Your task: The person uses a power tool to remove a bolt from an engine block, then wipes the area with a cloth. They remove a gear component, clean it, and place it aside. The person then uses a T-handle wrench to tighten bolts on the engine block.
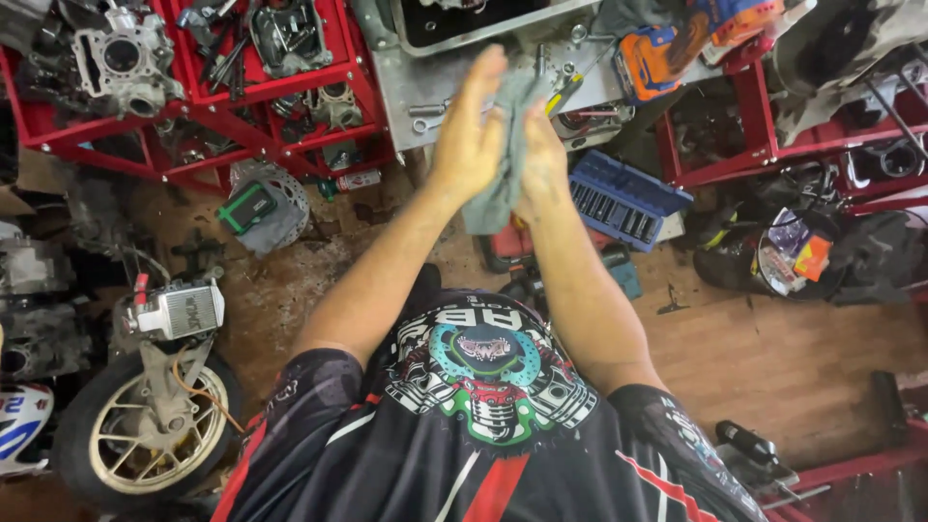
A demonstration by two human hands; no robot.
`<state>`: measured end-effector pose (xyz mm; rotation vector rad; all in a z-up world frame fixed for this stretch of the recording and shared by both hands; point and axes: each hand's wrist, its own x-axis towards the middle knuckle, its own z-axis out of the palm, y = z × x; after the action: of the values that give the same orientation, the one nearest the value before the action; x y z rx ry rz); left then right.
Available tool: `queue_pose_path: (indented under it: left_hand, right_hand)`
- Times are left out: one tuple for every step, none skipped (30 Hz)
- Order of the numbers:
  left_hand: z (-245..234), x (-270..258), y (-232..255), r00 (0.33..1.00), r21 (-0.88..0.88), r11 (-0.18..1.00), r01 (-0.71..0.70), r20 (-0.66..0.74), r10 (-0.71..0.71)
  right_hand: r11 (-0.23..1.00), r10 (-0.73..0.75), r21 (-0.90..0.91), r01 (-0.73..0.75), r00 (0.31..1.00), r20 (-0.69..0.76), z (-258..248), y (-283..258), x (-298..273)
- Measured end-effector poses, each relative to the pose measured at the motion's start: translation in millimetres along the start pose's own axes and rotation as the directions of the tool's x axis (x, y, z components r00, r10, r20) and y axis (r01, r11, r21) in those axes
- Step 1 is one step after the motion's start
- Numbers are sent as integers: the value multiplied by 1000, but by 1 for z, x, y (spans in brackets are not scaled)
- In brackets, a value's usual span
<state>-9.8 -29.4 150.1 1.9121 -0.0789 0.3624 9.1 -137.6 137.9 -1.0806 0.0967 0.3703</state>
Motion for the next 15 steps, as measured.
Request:
queue_pose_path:
  left_hand:
    - [1,3,-15,986,54,999,3,-165,6]
    - [3,5,-30,946,105,994,17,-324,18]
    - [2,12,-18,946,106,994,13,-323,22]
    - [4,16,-7,963,219,957,189,-233,-137]
    - [6,21,4,940,344,876,339,-157,-302]
    - [6,21,4,942,344,877,335,-148,-301]
    - [5,20,4,933,403,842,358,-132,-334]
    - [4,22,5,923,461,802,379,-122,-366]
    - [4,25,-8,924,463,803,376,-117,-365]
    - [5,27,-21,920,481,793,374,-88,-381]
    - [5,30,-35,916,499,783,372,-60,-397]
    - [1,28,0,916,500,783,370,-55,-397]
    - [-4,25,34,836,195,813,549,-109,-538]
    - [-8,24,69,732,-132,739,661,-106,-673]
    - [-2,20,45,734,-128,740,660,-102,-672]
  right_hand:
    - [982,47,180,-65,994,101,-10,10,2]
    - [927,77,346,-147,976,206,-19,21,4]
    - [927,74,347,-143,976,206,-11,32,-1]
    - [972,-225,-14,234,950,215,-6,44,-9]
    - [746,-468,-352,565,821,327,0,56,-16]
    - [745,-472,-354,565,822,319,6,50,-17]
    - [707,-510,-396,585,811,287,12,44,-19]
    - [668,-547,-437,602,796,260,19,37,-19]
    - [668,-550,-438,602,796,254,23,33,-20]
    - [668,-531,-485,565,818,221,27,29,-21]
    - [667,-512,-529,525,838,187,31,25,-22]
    - [667,-513,-531,523,839,182,19,37,-1]
    - [756,-443,-532,381,896,13,6,49,20]
    - [831,-356,-505,236,922,-155,-7,61,41]
    - [831,-357,-503,235,920,-160,-8,52,37]
